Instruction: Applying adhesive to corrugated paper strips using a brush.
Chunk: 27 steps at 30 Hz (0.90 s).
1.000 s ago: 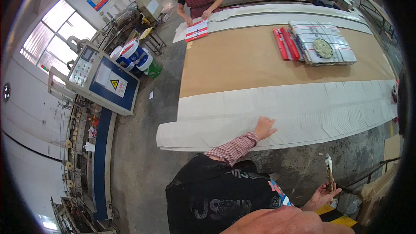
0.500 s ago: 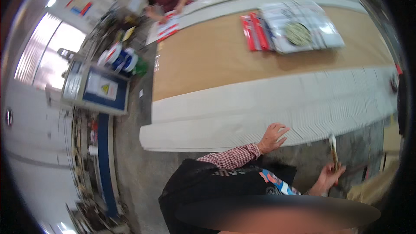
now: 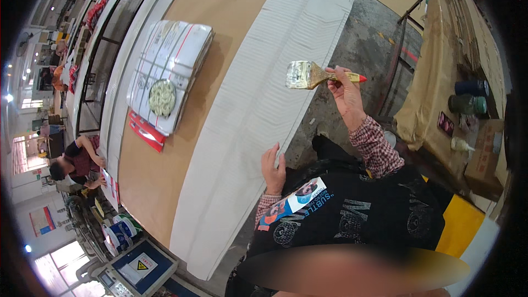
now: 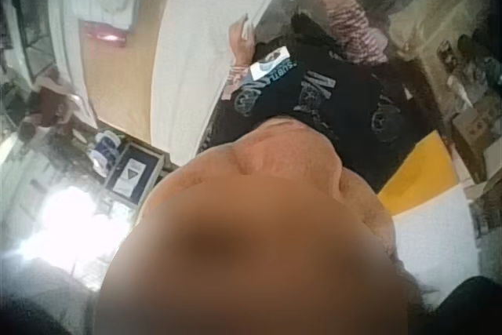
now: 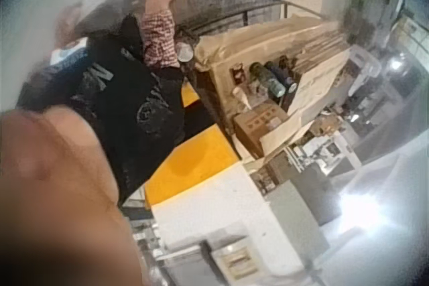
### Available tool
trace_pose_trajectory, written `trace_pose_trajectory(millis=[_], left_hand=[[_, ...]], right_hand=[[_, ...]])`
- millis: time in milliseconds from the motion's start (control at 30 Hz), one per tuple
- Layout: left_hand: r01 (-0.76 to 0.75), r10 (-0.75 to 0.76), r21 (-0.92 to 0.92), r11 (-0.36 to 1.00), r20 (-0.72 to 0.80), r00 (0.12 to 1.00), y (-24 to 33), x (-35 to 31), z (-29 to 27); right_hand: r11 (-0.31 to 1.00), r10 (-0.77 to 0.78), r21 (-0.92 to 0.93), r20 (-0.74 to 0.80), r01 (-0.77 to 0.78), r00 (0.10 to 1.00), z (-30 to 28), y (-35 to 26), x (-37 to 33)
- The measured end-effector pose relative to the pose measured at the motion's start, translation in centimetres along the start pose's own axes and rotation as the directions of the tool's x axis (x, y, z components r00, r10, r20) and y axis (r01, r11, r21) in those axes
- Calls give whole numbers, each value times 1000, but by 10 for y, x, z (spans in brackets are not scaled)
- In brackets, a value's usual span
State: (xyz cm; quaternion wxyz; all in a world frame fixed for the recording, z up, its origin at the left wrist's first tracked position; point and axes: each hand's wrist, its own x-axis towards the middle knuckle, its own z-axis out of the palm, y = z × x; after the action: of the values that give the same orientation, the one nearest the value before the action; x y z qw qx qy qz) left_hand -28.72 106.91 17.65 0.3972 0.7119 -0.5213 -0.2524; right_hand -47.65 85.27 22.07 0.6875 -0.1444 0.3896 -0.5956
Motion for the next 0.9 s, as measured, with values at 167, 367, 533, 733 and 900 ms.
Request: trace_pose_trajectory(millis=[167,367,533,733,900], left_hand=[[24,-33,75,997,126,991,27,66,53],[-219,115,291,931,336,935,15,159,108],[-361,69,385,850,597,799,38,256,172],[-357,166,384,851,449,878,68,355,271],[-296,143,427,855,355,924,83,401,325]], right_hand=[[994,-80,-71,101,87,992,10,-53,82],[976,-213,-47,5,213,977,-14,-111,145],[758,-584,-287,100,586,805,-9,-205,262],[490,-590,-468,444,736,674,60,-281,467],[87,-439,-634,668,768,601,104,-268,584]])
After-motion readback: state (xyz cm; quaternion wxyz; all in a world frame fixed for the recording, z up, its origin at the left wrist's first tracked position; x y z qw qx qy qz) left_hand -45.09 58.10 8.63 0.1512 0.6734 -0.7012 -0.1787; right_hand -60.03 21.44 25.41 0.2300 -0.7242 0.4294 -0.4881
